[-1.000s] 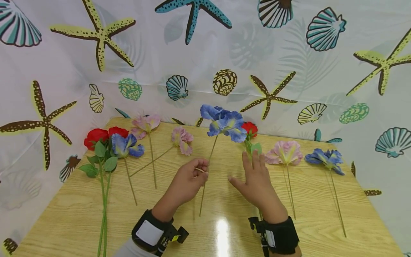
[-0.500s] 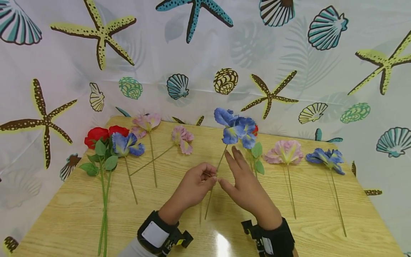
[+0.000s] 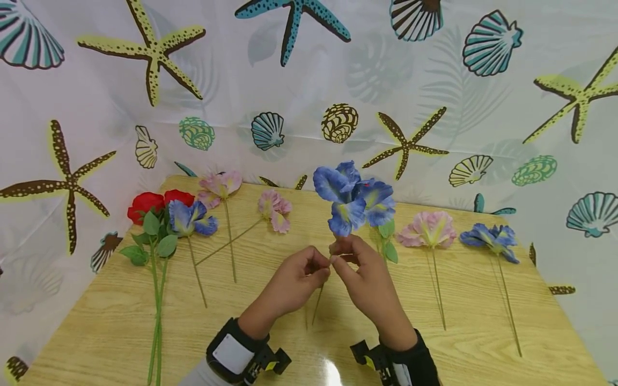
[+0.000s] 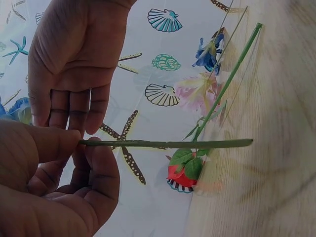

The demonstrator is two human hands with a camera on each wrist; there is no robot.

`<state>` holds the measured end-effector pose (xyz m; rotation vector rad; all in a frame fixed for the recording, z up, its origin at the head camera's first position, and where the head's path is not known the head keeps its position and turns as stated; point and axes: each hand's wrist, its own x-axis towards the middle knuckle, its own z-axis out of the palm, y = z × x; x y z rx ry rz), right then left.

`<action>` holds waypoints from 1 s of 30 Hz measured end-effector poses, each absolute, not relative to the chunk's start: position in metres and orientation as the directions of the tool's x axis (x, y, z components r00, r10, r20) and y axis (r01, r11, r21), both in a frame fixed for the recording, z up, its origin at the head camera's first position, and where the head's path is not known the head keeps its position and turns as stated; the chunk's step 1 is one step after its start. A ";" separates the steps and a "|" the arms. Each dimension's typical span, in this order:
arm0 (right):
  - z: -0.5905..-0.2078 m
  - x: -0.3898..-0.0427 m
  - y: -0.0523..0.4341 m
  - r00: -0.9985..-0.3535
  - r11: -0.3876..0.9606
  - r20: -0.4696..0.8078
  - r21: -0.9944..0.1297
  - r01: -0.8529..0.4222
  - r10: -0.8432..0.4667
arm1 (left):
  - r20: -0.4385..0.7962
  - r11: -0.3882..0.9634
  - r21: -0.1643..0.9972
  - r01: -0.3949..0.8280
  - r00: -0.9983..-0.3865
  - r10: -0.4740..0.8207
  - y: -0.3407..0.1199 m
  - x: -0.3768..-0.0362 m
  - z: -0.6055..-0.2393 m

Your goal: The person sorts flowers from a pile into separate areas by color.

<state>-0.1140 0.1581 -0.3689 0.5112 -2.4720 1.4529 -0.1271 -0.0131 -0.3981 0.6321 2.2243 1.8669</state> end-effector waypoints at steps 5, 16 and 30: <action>-0.369 -0.112 0.154 -0.919 0.393 0.387 -0.836 -0.384 -0.077 | 0.135 0.093 0.977 0.191 -0.895 0.426 -0.009 -0.125 -0.397; -0.365 -0.115 0.156 -0.894 0.310 0.446 -0.845 -0.437 -0.042 | 0.101 0.138 0.977 0.162 -0.922 0.373 -0.008 -0.125 -0.398; -0.362 -0.117 0.168 -0.896 0.319 0.444 -0.848 -0.422 -0.006 | 0.253 0.526 0.744 0.412 -0.902 0.350 -0.017 -0.132 -0.409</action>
